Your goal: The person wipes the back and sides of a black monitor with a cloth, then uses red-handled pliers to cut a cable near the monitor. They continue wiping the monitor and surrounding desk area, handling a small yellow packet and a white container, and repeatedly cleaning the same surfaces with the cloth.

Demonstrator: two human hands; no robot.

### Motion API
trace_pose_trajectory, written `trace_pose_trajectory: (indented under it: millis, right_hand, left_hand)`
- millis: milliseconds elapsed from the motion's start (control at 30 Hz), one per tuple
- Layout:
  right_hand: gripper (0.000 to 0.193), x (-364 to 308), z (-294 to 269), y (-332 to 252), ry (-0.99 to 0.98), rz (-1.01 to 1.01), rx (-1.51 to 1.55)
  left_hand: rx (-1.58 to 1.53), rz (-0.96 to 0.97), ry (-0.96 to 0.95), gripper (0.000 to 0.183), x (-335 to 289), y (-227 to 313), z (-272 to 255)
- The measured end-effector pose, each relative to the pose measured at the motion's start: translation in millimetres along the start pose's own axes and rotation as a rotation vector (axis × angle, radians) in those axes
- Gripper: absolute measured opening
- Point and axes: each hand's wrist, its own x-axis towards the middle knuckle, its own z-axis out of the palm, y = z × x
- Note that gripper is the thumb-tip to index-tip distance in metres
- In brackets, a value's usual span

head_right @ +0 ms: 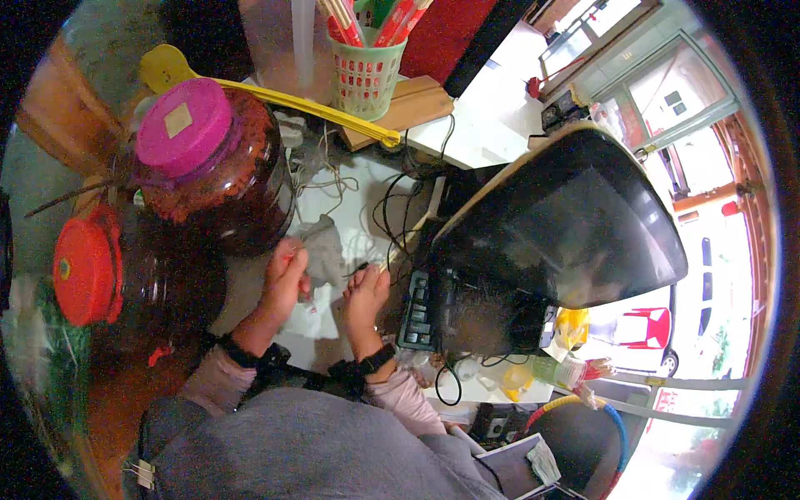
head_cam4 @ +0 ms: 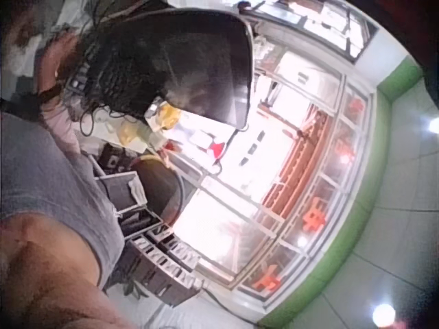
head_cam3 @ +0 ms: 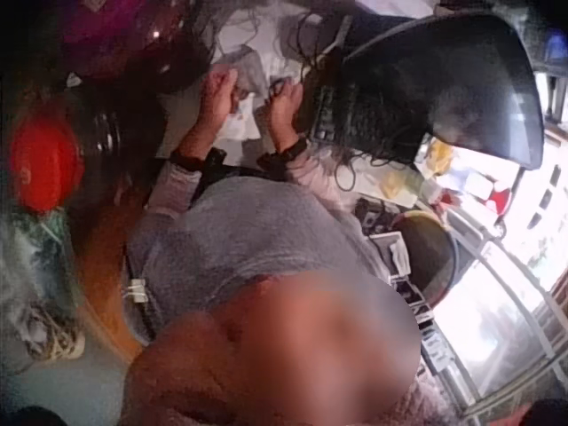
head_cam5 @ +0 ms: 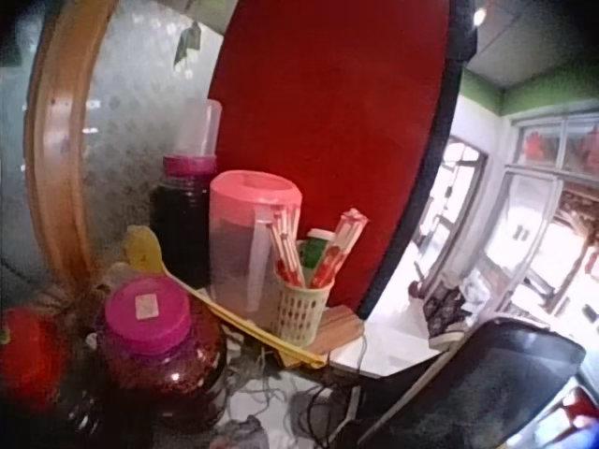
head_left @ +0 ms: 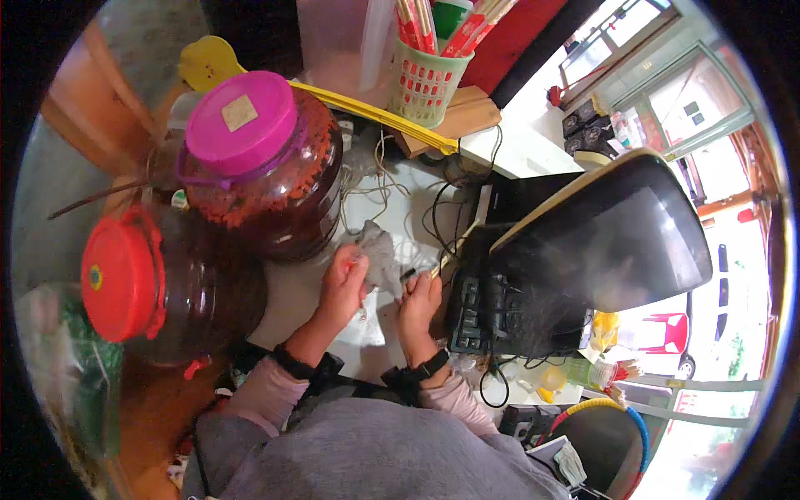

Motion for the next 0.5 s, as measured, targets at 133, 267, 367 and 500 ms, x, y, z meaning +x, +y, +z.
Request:
trace_pose_trajectory:
  millis: [133, 267, 367, 500]
  right_hand:
    - [0.017, -5.9, -5.1, -0.2, -0.029, -0.085, -0.016]
    - [0.017, -2.5, -5.2, -2.0, 0.018, -0.090, -0.083]
    - [0.018, -0.1, -11.5, -2.5, 0.032, -0.079, -0.141]
    - [0.017, 1.4, -22.4, -0.6, 0.011, -0.116, -0.201]
  left_hand:
    - [0.248, 0.244, 0.053, 0.023, 71.0, -37.4, 29.7]
    - [0.542, 0.359, 0.022, 0.018, 126.4, -54.3, 67.7]
    - [0.569, 0.413, -0.040, 0.017, 158.4, -55.1, 100.9]
    - [0.754, 0.713, -0.139, 0.033, 200.0, -55.2, 120.2]
